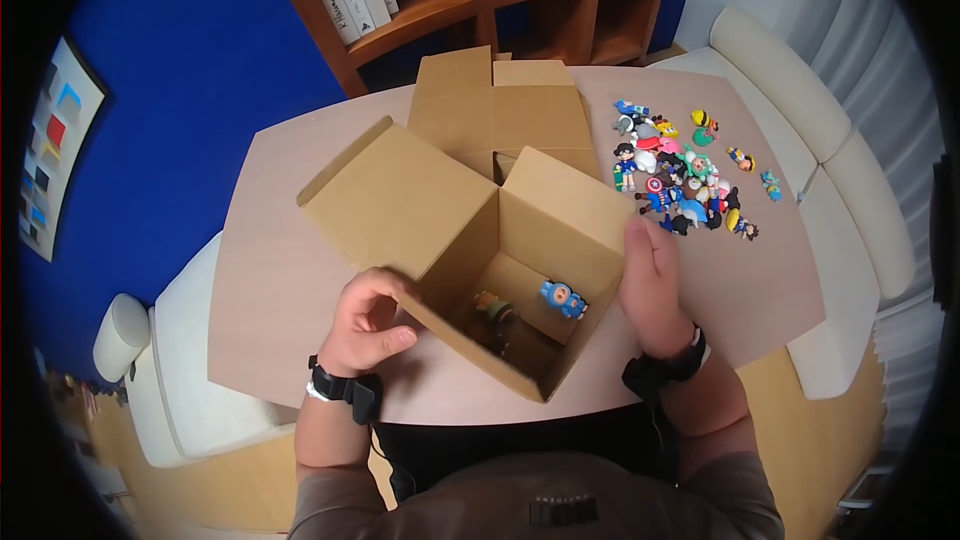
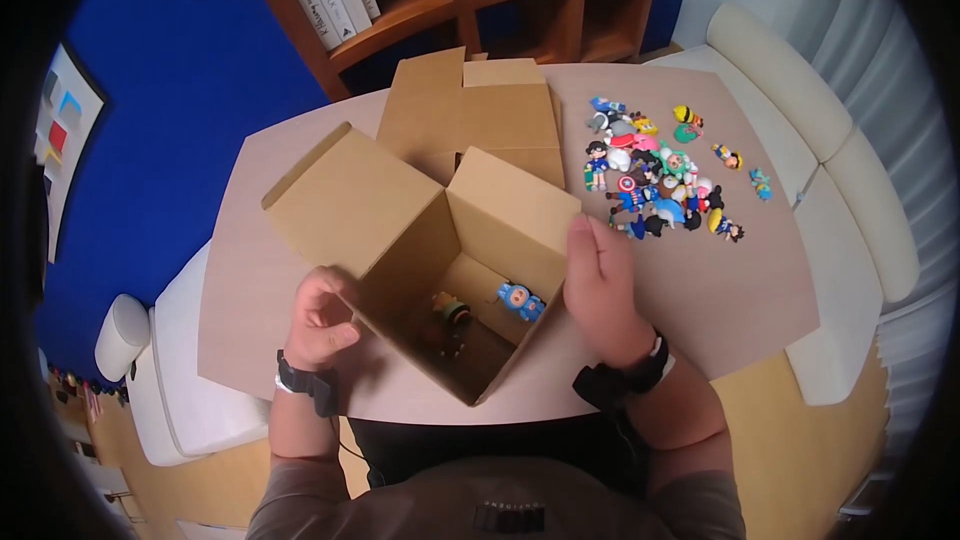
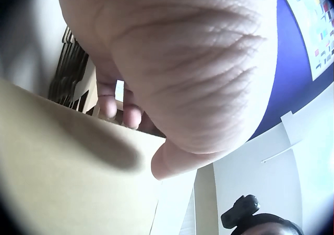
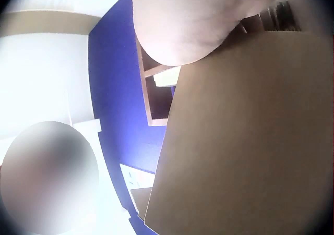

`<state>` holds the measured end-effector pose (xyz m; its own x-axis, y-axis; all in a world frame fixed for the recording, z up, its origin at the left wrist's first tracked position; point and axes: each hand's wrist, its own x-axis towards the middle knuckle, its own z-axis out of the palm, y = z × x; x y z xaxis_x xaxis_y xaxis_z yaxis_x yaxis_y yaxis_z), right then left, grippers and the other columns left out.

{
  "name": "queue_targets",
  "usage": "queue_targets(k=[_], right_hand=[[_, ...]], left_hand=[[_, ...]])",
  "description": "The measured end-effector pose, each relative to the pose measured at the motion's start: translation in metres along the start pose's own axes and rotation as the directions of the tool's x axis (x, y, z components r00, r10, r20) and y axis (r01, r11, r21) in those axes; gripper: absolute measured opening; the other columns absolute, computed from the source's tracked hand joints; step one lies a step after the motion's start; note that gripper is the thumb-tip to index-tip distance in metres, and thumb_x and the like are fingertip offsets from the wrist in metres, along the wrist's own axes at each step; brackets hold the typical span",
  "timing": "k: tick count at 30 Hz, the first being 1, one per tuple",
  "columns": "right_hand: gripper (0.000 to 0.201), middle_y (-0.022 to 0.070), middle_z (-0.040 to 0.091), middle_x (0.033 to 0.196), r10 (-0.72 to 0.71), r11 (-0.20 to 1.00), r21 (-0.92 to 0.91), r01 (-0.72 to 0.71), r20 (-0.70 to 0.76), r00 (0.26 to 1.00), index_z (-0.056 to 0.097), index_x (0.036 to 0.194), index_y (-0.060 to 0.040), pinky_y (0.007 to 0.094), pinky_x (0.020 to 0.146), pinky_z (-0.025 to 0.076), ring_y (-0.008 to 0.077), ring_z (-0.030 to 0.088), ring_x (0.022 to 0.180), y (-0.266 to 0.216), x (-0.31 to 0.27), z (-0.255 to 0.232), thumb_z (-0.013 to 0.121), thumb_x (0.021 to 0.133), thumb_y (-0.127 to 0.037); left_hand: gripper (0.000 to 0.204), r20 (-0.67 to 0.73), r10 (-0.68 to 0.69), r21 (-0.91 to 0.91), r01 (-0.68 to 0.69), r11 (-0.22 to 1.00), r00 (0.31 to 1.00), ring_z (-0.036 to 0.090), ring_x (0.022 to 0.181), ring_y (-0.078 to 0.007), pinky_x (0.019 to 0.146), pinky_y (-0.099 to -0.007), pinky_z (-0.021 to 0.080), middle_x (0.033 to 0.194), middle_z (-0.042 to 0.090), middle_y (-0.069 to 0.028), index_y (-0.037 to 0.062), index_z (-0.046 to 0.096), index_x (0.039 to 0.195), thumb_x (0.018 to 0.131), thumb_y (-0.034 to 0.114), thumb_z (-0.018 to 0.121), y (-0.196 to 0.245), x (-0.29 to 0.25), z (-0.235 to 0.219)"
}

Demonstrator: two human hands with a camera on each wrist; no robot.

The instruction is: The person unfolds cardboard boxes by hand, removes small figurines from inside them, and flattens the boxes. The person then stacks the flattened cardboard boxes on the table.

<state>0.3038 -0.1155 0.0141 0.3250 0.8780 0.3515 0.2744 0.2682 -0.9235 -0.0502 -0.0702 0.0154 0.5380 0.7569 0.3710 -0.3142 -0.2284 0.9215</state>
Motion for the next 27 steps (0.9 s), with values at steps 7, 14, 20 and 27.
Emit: queue_targets(k=[7,14,20,27], right_hand=[[0.033,-0.0023,0.065,0.087,0.3,0.84,0.5,-0.21,-0.105,0.948,0.069,0.097,0.0002,0.0279,0.077,0.048,0.0075,0.058,0.086,0.006,0.019,0.003,0.048,0.108,-0.022],[0.038,0.006,0.069,0.126,0.357,0.556,0.781,-0.285,0.085,0.93,0.063,0.131,-0.002,0.036,0.096,0.054,0.02,0.066,0.109,0.03,0.029,-0.013,0.049,0.111,-0.031],[0.038,0.0058,0.067,0.129,0.275,0.427,0.846,-0.32,0.215,0.937,0.061,0.134,-0.0029,0.0359,0.098,0.052,0.0203,0.065,0.112,0.041,0.035,-0.02,0.049,0.111,-0.032],[0.038,0.0056,0.065,0.132,0.221,0.472,0.839,-0.272,0.186,0.957,0.06,0.136,-0.0041,0.0359,0.101,0.051,0.0206,0.063,0.116,0.042,0.04,-0.014,0.049,0.112,-0.032]], left_hand=[[0.086,-0.026,0.159,-0.044,-0.16,0.986,0.987,0.056,0.104,-0.0203,0.094,-0.0381,0.047,0.121,0.056,-0.0076,0.0132,0.037,0.156,0.084,0.008,0.083,-0.004,0.019,0.014],[0.076,-0.064,0.089,-0.01,-0.09,0.996,0.994,0.054,0.096,-0.0178,0.09,-0.0341,0.047,0.111,0.056,-0.0059,0.0114,0.04,0.151,0.085,0.003,0.076,-0.007,0.023,0.009],[0.055,-0.108,-0.048,-0.02,0.046,0.999,0.993,0.053,0.094,-0.0118,0.085,-0.0281,0.045,0.103,0.057,-0.0021,0.0086,0.05,0.139,0.089,-0.007,0.067,-0.006,0.023,0.012],[0.042,-0.161,-0.122,-0.004,0.123,0.992,0.979,0.05,0.089,-0.0076,0.08,-0.0238,0.042,0.098,0.056,0.0015,0.0079,0.056,0.13,0.093,-0.01,0.062,-0.008,0.025,0.012]])
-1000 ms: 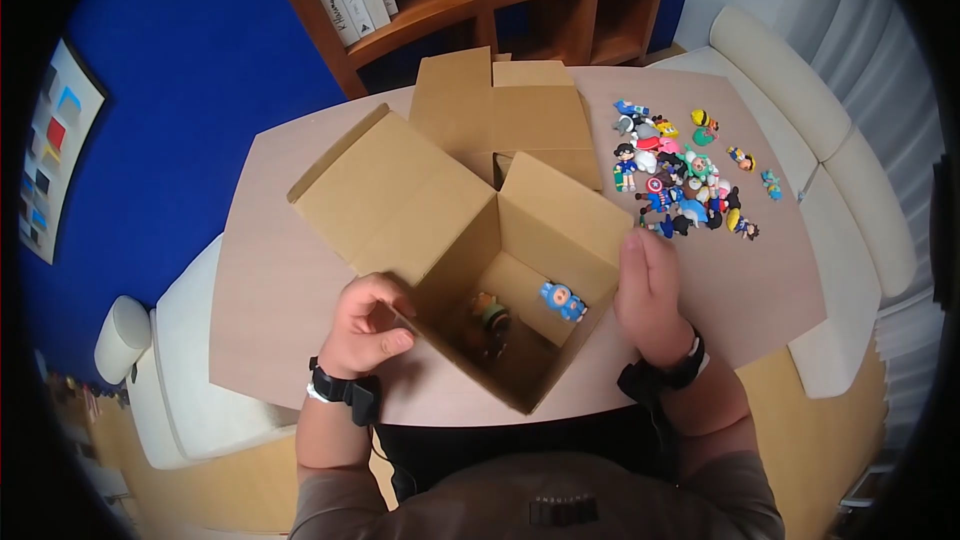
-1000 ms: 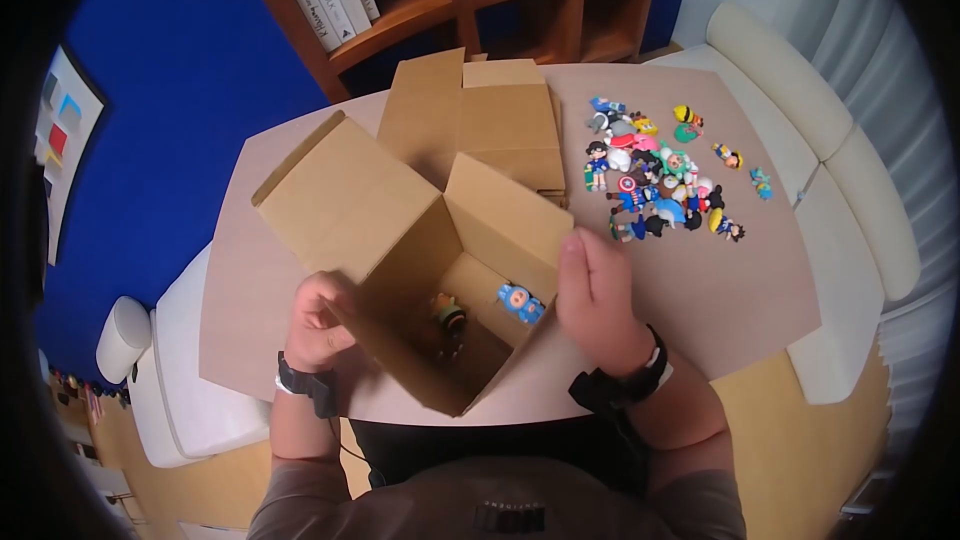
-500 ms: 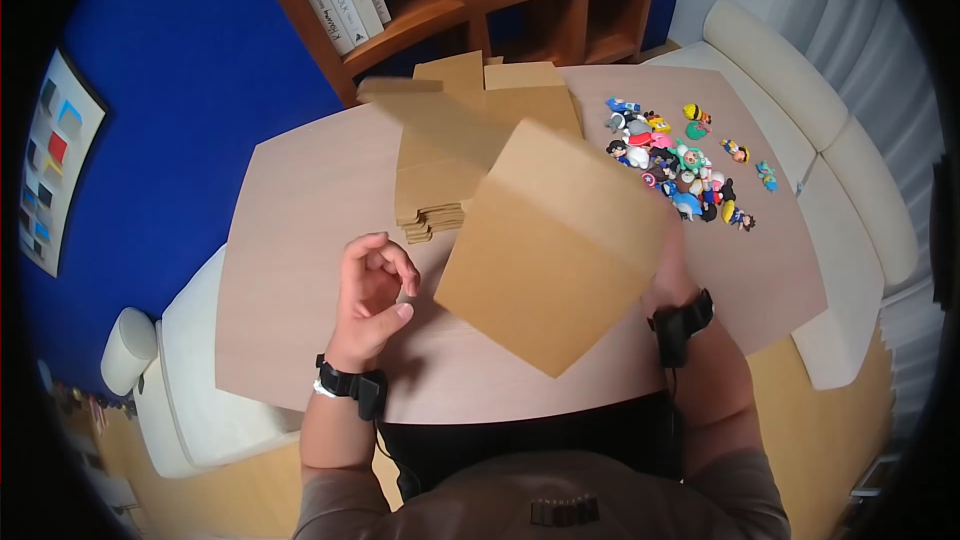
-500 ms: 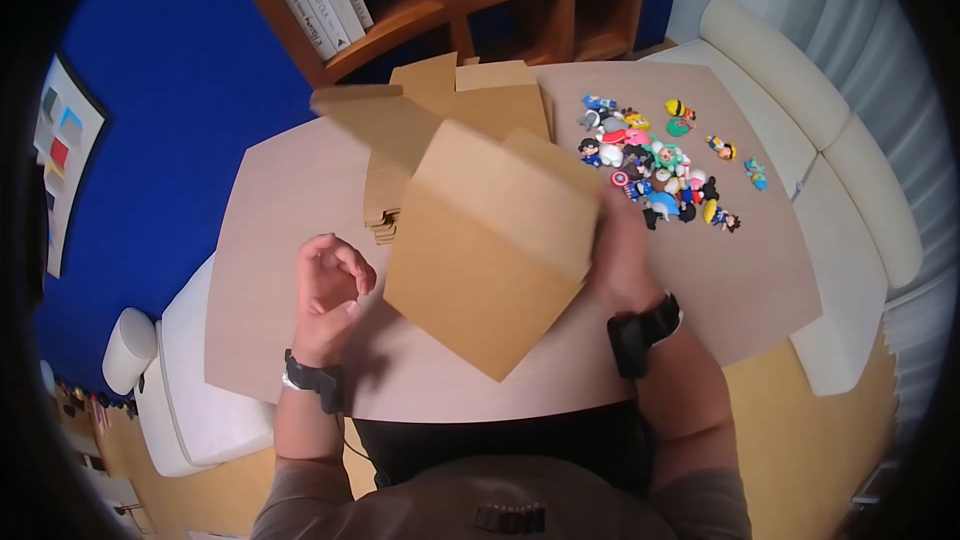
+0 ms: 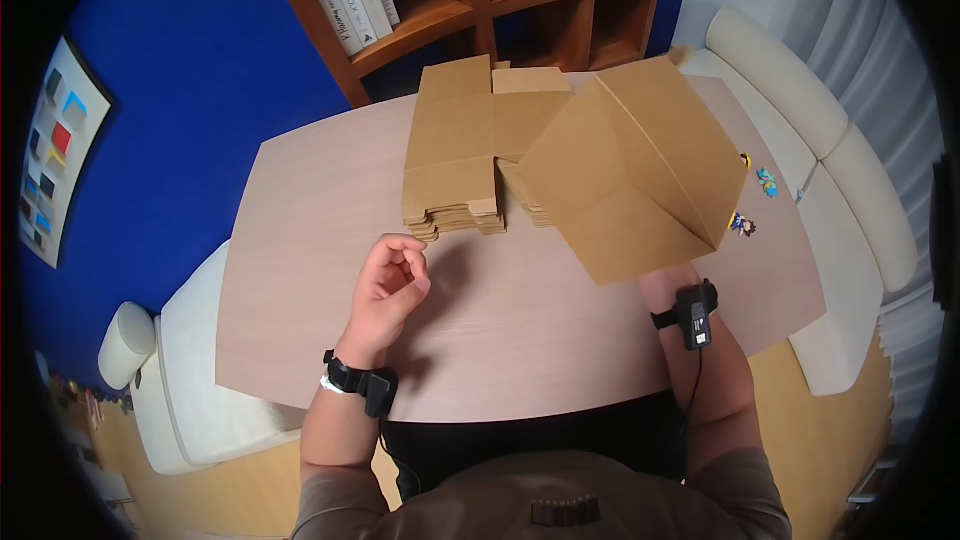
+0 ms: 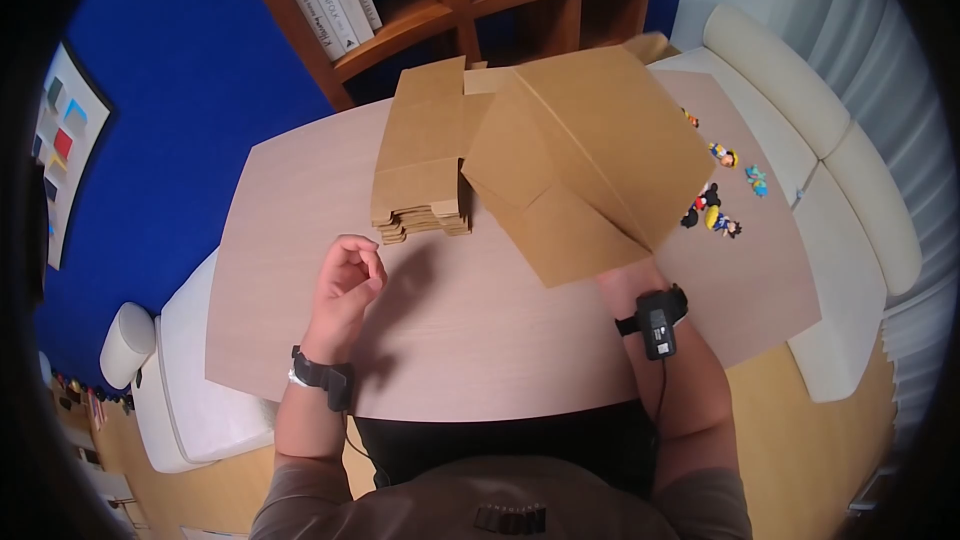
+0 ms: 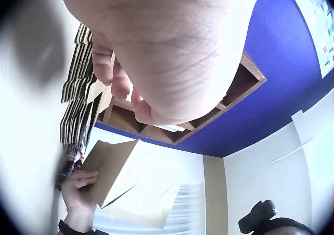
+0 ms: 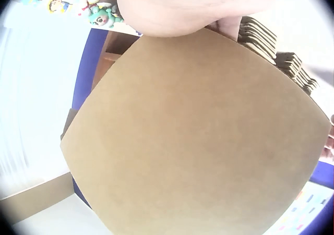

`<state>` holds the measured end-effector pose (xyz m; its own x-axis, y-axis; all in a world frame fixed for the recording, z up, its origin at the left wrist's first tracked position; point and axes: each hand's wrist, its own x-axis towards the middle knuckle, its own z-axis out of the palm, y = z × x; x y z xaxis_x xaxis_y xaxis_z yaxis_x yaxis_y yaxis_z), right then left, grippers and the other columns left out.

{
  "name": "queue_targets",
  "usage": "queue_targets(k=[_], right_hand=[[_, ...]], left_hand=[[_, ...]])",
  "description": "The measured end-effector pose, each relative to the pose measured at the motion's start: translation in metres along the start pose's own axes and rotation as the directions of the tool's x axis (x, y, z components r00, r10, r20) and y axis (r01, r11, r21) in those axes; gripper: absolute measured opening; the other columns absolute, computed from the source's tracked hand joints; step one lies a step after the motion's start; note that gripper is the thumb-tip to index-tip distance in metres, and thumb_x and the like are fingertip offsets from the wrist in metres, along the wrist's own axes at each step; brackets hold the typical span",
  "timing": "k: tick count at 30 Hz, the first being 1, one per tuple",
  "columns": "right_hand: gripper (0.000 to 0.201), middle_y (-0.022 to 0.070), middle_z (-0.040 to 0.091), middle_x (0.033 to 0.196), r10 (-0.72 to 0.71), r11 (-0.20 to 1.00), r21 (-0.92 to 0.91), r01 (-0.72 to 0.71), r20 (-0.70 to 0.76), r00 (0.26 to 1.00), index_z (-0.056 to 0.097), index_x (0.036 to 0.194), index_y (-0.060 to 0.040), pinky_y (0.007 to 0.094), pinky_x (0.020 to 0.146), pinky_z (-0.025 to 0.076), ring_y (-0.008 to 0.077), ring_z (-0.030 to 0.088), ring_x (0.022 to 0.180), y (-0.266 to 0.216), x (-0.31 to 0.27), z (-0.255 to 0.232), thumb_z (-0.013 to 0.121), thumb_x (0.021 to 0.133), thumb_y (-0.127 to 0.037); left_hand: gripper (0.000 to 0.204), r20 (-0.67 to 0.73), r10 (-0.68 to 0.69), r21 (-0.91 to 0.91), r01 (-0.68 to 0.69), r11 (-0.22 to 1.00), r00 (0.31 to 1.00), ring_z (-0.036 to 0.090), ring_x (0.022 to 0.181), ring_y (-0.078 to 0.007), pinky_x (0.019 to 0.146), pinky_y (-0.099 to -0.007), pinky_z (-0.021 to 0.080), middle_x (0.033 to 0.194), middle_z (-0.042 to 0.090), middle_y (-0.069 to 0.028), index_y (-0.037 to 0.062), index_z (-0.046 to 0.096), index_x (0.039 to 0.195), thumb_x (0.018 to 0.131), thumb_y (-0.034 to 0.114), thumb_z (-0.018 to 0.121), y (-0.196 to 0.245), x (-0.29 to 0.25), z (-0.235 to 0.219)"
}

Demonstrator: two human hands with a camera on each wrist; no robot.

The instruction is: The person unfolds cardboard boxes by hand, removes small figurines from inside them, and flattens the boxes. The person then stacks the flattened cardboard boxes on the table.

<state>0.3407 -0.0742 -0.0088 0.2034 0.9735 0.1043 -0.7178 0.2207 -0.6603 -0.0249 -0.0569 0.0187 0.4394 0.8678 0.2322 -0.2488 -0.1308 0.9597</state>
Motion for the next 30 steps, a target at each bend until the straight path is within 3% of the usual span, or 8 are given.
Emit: queue_targets(k=[6,12,20,26,28,30], right_hand=[[0.039,0.0054,0.064,0.135,-0.109,0.97,-0.215,0.114,0.036,0.993,0.058,0.138,-0.005,0.0359,0.104,0.049,0.021,0.061,0.119,-0.004,-0.007,-0.011,0.048,0.112,-0.032],[0.039,0.0053,0.062,0.138,-0.224,0.817,-0.525,0.238,0.092,0.97,0.057,0.141,-0.006,0.0359,0.106,0.048,0.0213,0.059,0.123,-0.011,-0.031,-0.033,0.048,0.113,-0.032],[0.04,0.005,0.06,0.142,-0.281,0.701,-0.649,0.296,0.131,0.951,0.055,0.144,-0.0073,0.0359,0.109,0.046,0.0217,0.057,0.127,-0.013,-0.034,-0.042,0.048,0.113,-0.032],[0.041,0.0049,0.059,0.144,-0.243,0.678,-0.68,0.278,0.149,0.959,0.053,0.146,-0.0083,0.0359,0.112,0.045,0.022,0.055,0.13,-0.014,-0.042,-0.044,0.047,0.114,-0.033],[0.041,0.0048,0.058,0.145,-0.178,0.774,-0.596,0.215,0.12,0.977,0.053,0.147,-0.0086,0.0359,0.113,0.044,0.0221,0.055,0.132,-0.013,-0.039,-0.031,0.047,0.114,-0.033],[0.04,0.0047,0.058,0.146,-0.045,0.956,-0.284,0.068,0.088,0.995,0.053,0.146,-0.0096,0.0354,0.115,0.042,0.0208,0.053,0.134,-0.01,-0.029,-0.006,0.05,0.113,-0.033]], left_hand=[[0.039,0.0,-0.034,0.004,0.034,0.999,0.999,0.049,0.089,-0.0068,0.08,-0.0229,0.041,0.097,0.055,0.0029,0.0076,0.057,0.127,0.093,-0.01,0.062,-0.003,0.001,-0.001],[0.036,0.007,-0.065,0.022,0.065,0.998,0.998,0.049,0.09,-0.0066,0.082,-0.0227,0.041,0.097,0.054,0.0036,0.0075,0.058,0.124,0.093,-0.01,0.062,-0.001,0.0,0.001],[0.035,-0.003,-0.096,0.053,0.096,0.994,0.995,0.049,0.091,-0.0068,0.083,-0.0234,0.042,0.097,0.054,0.0039,0.0074,0.059,0.123,0.092,-0.01,0.062,0.0,0.0,0.004],[0.035,0.006,-0.1,0.067,0.1,0.993,0.995,0.049,0.09,-0.0067,0.082,-0.0234,0.042,0.097,0.053,0.0039,0.0072,0.059,0.122,0.093,-0.011,0.061,-0.001,0.0,0.004],[0.035,0.001,-0.113,0.071,0.112,0.991,0.994,0.049,0.09,-0.0064,0.082,-0.0233,0.042,0.097,0.053,0.004,0.0071,0.059,0.122,0.092,-0.011,0.061,-0.002,-0.001,0.004],[0.035,0.004,-0.115,0.071,0.114,0.991,0.993,0.049,0.09,-0.0063,0.082,-0.0232,0.042,0.097,0.053,0.004,0.0071,0.059,0.122,0.092,-0.011,0.061,-0.001,-0.001,0.005]])
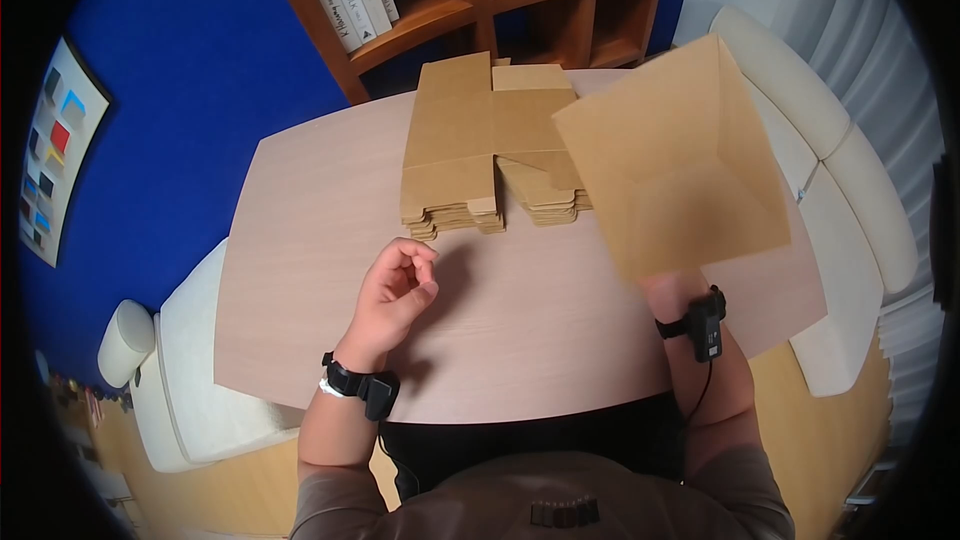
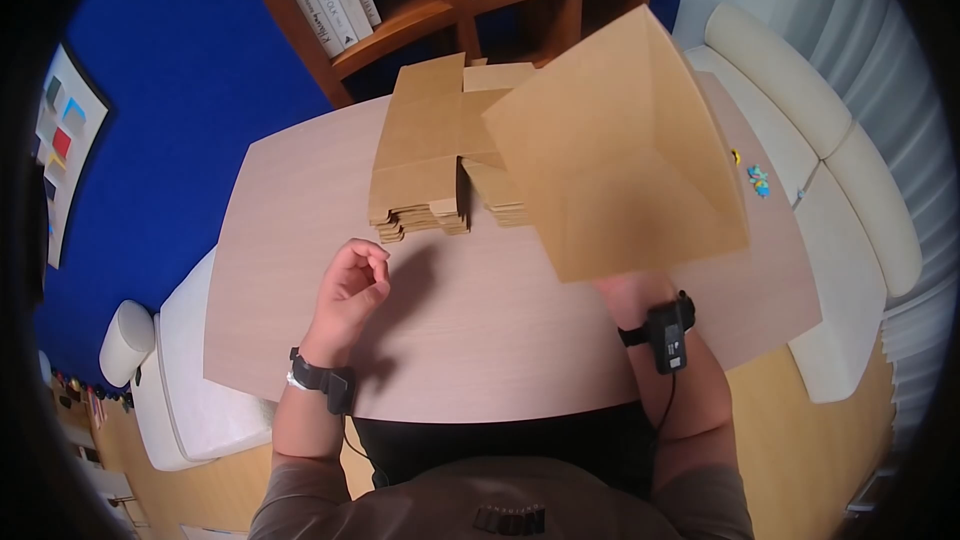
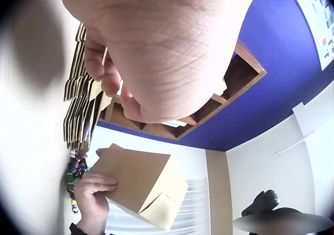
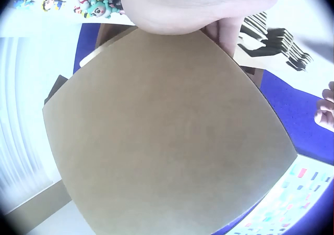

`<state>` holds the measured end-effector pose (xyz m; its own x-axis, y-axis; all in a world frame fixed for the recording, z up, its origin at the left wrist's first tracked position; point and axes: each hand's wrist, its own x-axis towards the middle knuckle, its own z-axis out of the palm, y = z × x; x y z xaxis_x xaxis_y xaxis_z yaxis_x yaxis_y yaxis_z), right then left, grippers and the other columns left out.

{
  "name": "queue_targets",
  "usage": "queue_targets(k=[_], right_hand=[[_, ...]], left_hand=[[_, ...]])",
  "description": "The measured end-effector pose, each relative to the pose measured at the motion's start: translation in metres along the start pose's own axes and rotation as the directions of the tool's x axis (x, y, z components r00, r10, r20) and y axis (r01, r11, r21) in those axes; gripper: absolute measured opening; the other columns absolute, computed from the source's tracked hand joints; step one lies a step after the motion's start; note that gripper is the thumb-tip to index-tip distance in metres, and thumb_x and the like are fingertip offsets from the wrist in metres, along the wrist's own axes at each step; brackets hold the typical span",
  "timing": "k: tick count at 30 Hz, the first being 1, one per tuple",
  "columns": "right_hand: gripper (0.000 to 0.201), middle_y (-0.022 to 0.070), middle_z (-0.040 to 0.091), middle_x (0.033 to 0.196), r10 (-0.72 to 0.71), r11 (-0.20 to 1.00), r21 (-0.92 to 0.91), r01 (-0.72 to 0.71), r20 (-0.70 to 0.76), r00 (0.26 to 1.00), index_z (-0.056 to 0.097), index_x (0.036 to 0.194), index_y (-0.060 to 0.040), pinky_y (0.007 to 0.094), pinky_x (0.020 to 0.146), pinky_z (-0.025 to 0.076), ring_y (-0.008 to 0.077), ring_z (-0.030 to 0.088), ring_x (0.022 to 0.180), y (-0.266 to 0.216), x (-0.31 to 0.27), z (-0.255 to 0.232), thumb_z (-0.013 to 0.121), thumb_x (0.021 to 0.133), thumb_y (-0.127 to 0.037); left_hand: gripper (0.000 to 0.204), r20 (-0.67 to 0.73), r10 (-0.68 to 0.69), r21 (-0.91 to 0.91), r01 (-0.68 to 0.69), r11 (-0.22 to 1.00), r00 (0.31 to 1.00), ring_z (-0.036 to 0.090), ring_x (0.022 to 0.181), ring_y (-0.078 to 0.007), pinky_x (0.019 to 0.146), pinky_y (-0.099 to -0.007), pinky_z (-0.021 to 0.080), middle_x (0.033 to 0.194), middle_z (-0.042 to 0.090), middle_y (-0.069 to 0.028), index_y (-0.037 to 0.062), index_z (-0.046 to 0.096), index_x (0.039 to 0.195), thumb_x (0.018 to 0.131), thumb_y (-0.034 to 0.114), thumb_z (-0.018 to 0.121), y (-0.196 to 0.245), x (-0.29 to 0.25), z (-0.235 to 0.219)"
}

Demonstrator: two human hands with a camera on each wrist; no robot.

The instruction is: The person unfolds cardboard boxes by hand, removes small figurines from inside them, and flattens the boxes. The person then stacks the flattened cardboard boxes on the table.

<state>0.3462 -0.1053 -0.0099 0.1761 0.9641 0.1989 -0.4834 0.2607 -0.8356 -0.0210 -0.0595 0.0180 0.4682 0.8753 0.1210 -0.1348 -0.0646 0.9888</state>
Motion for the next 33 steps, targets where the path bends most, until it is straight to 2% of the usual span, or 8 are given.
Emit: queue_targets(k=[2,6,8,11,21,24,29,33], right_hand=[[0.04,0.0032,0.061,0.141,0.027,0.894,0.447,-0.019,-0.013,1.0,0.057,0.143,-0.0108,0.0402,0.103,0.053,0.0221,0.06,0.126,0.001,0.012,0.012,0.052,0.112,-0.035],[0.029,0.0003,0.07,0.117,0.187,0.872,0.485,-0.063,-0.211,0.959,0.064,0.127,-0.0126,0.0328,0.084,0.059,0.0165,0.068,0.103,0.012,0.023,-0.004,0.053,0.111,-0.034],[0.023,-0.001,0.062,0.079,0.341,0.68,0.652,-0.334,0.122,0.932,0.065,0.101,-0.0105,0.026,0.062,0.052,0.0143,0.059,0.072,0.021,0.028,-0.038,0.061,0.105,-0.033],[0.026,-0.0024,0.049,0.065,0.365,0.607,0.743,-0.282,0.055,0.93,0.059,0.089,-0.0101,0.024,0.048,0.039,0.011,0.045,0.057,0.02,0.028,-0.023,0.062,0.104,-0.031],[0.029,-0.0031,0.047,0.064,0.396,0.65,0.689,-0.321,0.054,0.917,0.059,0.088,-0.0088,0.0232,0.045,0.036,0.01,0.044,0.054,0.014,0.026,-0.013,0.053,0.108,-0.028],[0.031,-0.0042,0.039,0.059,0.522,0.683,0.642,-0.349,-0.093,0.848,0.05,0.077,-0.0145,0.0237,0.043,0.032,0.0097,0.038,0.049,0.005,0.028,-0.005,0.051,0.106,-0.025],[0.028,-0.0036,0.047,0.067,0.276,0.624,0.719,-0.307,0.164,0.947,0.055,0.085,-0.0135,0.0232,0.05,0.039,0.0101,0.045,0.056,0.028,0.025,-0.022,0.054,0.107,-0.03],[0.027,-0.0028,0.054,0.069,0.131,0.679,0.708,-0.196,0.147,0.98,0.062,0.092,-0.0081,0.0223,0.052,0.043,0.0096,0.053,0.06,0.022,0.02,-0.017,0.049,0.111,-0.022]], left_hand=[[0.035,0.006,-0.002,0.001,0.002,1.0,1.0,0.049,0.09,-0.0062,0.082,-0.023,0.042,0.097,0.053,0.0041,0.0072,0.059,0.122,0.092,-0.011,0.061,0.0,-0.001,0.0],[0.035,0.017,0.002,0.017,-0.002,1.0,1.0,0.05,0.089,-0.0058,0.082,-0.023,0.043,0.096,0.053,0.0045,0.0073,0.059,0.123,0.093,-0.01,0.063,-0.003,-0.001,0.0],[0.034,0.025,0.002,0.016,-0.002,1.0,1.0,0.05,0.088,-0.0057,0.082,-0.023,0.043,0.096,0.053,0.0047,0.0073,0.06,0.123,0.093,-0.009,0.063,-0.002,0.0,0.0],[0.034,0.022,-0.002,0.054,0.001,0.999,1.0,0.05,0.087,-0.0055,0.083,-0.0234,0.044,0.095,0.053,0.0051,0.0072,0.06,0.123,0.093,-0.008,0.064,-0.001,0.0,0.001],[0.033,0.044,0.0,0.108,-0.005,0.994,0.999,0.051,0.087,-0.006,0.085,-0.0249,0.045,0.094,0.053,0.0049,0.007,0.06,0.123,0.094,-0.008,0.064,0.001,-0.001,0.002],[0.033,0.043,-0.003,0.125,-0.003,0.992,0.999,0.051,0.087,-0.006,0.086,-0.025,0.045,0.094,0.053,0.0049,0.0068,0.06,0.123,0.094,-0.008,0.064,0.001,-0.001,0.003],[0.032,0.05,-0.01,0.128,0.004,0.992,0.999,0.051,0.087,-0.0059,0.086,-0.0247,0.045,0.094,0.053,0.005,0.0066,0.06,0.123,0.095,-0.009,0.064,0.001,-0.001,0.004],[0.032,0.058,-0.011,0.149,0.002,0.989,0.998,0.05,0.088,-0.0057,0.086,-0.0248,0.045,0.096,0.052,0.0048,0.0066,0.059,0.123,0.095,-0.008,0.064,0.001,0.0,0.004]])
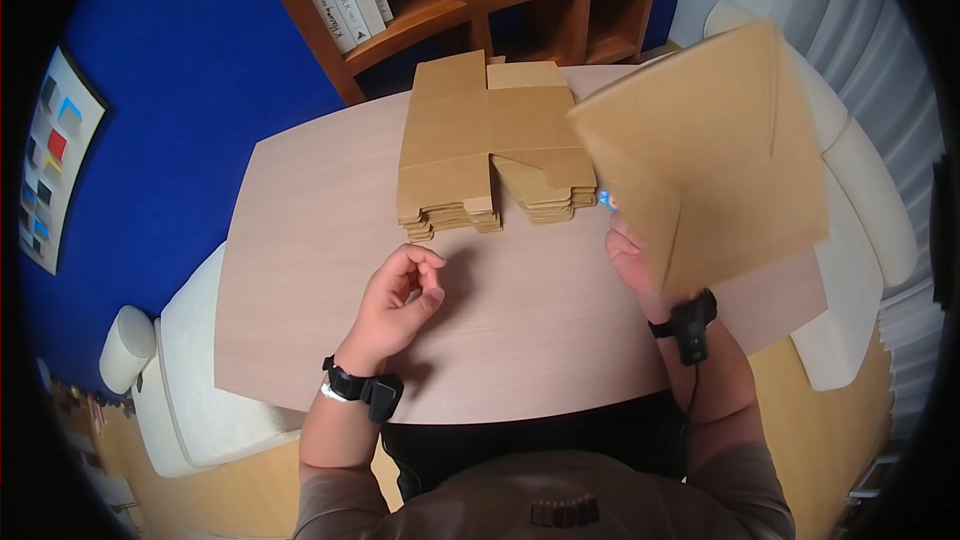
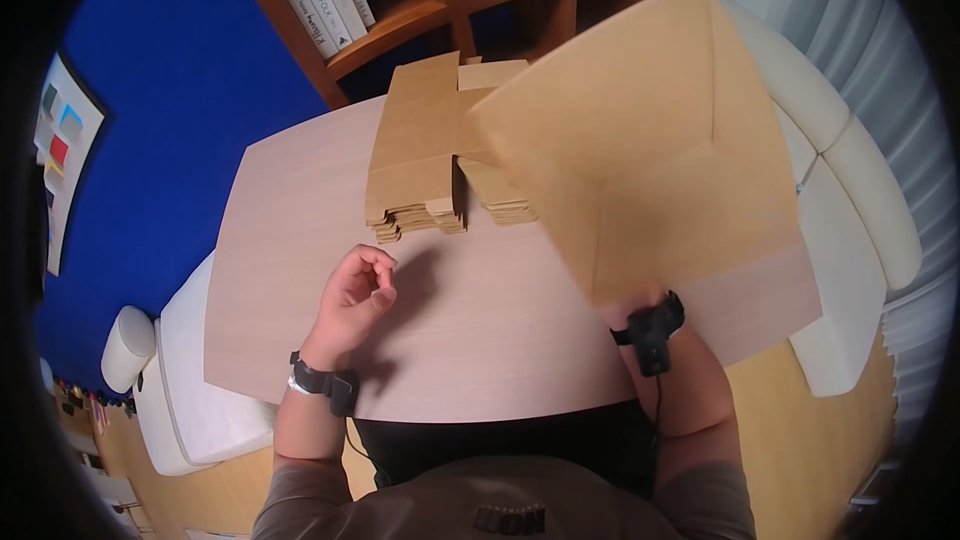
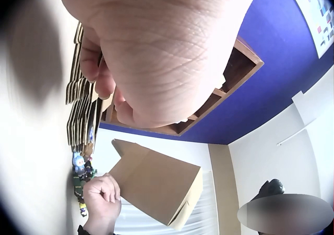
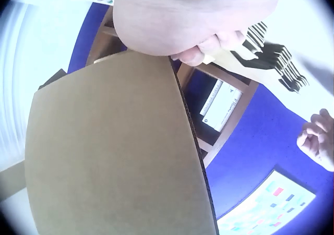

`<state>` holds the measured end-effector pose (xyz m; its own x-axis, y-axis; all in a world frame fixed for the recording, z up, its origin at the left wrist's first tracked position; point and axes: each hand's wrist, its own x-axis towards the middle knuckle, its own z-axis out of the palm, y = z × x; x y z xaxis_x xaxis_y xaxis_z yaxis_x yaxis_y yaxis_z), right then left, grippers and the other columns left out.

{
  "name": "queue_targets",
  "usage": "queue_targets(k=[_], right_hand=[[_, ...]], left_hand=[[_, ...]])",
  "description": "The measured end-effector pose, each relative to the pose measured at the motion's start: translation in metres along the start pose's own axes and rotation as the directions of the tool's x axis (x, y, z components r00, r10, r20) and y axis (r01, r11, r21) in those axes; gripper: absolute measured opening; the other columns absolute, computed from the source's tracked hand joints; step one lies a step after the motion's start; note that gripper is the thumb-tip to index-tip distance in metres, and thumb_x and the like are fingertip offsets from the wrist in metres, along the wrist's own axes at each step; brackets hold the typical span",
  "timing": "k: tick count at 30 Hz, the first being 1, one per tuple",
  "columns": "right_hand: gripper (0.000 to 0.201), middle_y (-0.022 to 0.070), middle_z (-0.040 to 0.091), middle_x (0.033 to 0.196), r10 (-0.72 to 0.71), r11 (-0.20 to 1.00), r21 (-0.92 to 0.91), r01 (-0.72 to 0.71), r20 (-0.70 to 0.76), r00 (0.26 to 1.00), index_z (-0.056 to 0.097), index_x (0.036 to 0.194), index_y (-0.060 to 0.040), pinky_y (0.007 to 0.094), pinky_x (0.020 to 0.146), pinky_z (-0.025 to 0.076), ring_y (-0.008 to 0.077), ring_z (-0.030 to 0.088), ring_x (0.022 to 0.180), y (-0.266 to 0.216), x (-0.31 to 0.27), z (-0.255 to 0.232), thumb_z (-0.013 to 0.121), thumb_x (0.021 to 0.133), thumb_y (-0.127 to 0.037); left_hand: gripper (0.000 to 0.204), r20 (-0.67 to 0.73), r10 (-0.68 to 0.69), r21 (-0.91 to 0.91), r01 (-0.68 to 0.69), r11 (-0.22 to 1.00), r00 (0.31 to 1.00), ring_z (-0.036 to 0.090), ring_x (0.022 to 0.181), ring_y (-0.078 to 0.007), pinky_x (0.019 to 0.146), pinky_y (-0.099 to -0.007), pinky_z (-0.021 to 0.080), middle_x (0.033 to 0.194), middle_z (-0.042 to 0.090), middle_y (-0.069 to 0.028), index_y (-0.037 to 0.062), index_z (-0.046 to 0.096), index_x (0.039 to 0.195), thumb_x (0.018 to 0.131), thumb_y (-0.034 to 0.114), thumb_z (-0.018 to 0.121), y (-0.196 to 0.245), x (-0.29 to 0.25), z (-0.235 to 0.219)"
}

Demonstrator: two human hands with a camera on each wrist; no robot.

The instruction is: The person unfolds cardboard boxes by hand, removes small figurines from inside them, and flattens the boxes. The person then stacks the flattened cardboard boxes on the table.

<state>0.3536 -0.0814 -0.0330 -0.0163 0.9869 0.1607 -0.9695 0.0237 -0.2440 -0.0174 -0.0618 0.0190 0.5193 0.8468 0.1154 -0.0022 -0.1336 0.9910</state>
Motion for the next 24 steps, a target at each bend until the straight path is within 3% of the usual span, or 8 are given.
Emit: queue_targets(k=[5,7,8,11,12,16,19,24], right_hand=[[0.027,-0.0017,0.061,0.075,-0.263,0.827,-0.528,0.191,-0.063,0.963,0.065,0.096,-0.0067,0.0242,0.055,0.047,0.0095,0.059,0.064,0.016,-0.014,0.021,0.05,0.112,-0.024],[0.028,-0.0012,0.063,0.077,-0.359,0.677,-0.708,0.2,-0.081,0.93,0.066,0.098,-0.0061,0.0249,0.056,0.049,0.0094,0.061,0.066,0.025,-0.014,0.023,0.051,0.112,-0.025],[0.028,-0.001,0.064,0.079,-0.376,0.631,-0.755,0.176,-0.1,0.921,0.066,0.099,-0.0059,0.0253,0.057,0.05,0.0094,0.062,0.066,0.031,-0.012,0.023,0.051,0.112,-0.025],[0.03,-0.0005,0.064,0.074,-0.308,0.516,-0.856,0.036,-0.146,0.94,0.067,0.098,-0.0044,0.0252,0.055,0.049,0.0087,0.061,0.062,0.043,-0.006,0.021,0.05,0.112,-0.024],[0.031,-0.0004,0.06,0.067,-0.238,0.469,-0.882,-0.034,-0.163,0.957,0.066,0.096,-0.0036,0.0243,0.052,0.047,0.008,0.058,0.056,0.044,-0.006,0.025,0.048,0.113,-0.022],[0.027,-0.0006,0.062,0.07,-0.103,0.234,-0.972,0.009,-0.016,0.995,0.066,0.094,-0.0023,0.0245,0.053,0.047,0.0069,0.059,0.059,0.043,-0.015,0.043,0.049,0.112,-0.014],[0.027,-0.0009,0.063,0.072,-0.01,0.202,-0.979,0.02,0.018,1.0,0.066,0.094,-0.0011,0.0246,0.054,0.046,0.0064,0.058,0.06,0.044,-0.022,0.051,0.049,0.112,-0.013],[0.028,-0.0007,0.063,0.075,-0.104,0.35,-0.937,-0.021,-0.061,0.993,0.065,0.1,-0.0007,0.0251,0.056,0.046,0.0058,0.056,0.062,0.055,-0.03,0.057,0.047,0.113,-0.017]], left_hand=[[0.048,-0.015,0.079,-0.128,-0.08,0.989,0.997,0.055,0.098,-0.0089,0.091,-0.0274,0.045,0.115,0.057,0.0004,0.0069,0.053,0.14,0.096,0.002,0.07,-0.011,-0.001,-0.001],[0.07,-0.123,0.295,-0.269,-0.318,0.909,0.948,0.058,0.122,-0.0163,0.105,-0.0327,0.045,0.141,0.056,-0.0051,0.0058,0.041,0.157,0.097,0.013,0.077,-0.007,-0.001,0.007],[0.079,-0.173,0.202,-0.23,-0.239,0.944,0.964,0.054,0.138,-0.0225,0.114,-0.0388,0.044,0.151,0.055,-0.0092,0.0034,0.037,0.161,0.096,0.02,0.08,-0.02,-0.009,-0.001],[0.07,-0.125,0.034,-0.116,-0.048,0.992,0.992,0.055,0.137,-0.0226,0.115,-0.0416,0.045,0.145,0.061,-0.0103,0.0013,0.046,0.155,0.096,0.021,0.079,-0.015,-0.009,-0.011],[0.06,-0.241,0.031,-0.133,-0.065,0.989,0.97,0.06,0.13,-0.0217,0.11,-0.0406,0.049,0.137,0.066,-0.0099,0.0007,0.053,0.149,0.098,0.02,0.077,-0.024,-0.01,-0.008],[0.056,-0.293,0.016,-0.036,-0.028,0.999,0.956,0.061,0.129,-0.0214,0.111,-0.04,0.048,0.138,0.066,-0.0098,0.0003,0.053,0.148,0.1,0.02,0.074,-0.034,-0.011,-0.02],[0.052,-0.257,-0.263,-0.28,0.189,0.941,0.93,0.06,0.13,-0.0228,0.109,-0.0391,0.05,0.146,0.06,-0.0132,0.0019,0.054,0.147,0.101,0.02,0.072,-0.017,-0.007,-0.017],[0.052,-0.162,-0.144,-0.22,0.107,0.97,0.976,0.06,0.131,-0.0232,0.109,-0.0392,0.05,0.147,0.059,-0.0135,0.0023,0.055,0.147,0.101,0.02,0.072,-0.014,-0.005,0.0]])
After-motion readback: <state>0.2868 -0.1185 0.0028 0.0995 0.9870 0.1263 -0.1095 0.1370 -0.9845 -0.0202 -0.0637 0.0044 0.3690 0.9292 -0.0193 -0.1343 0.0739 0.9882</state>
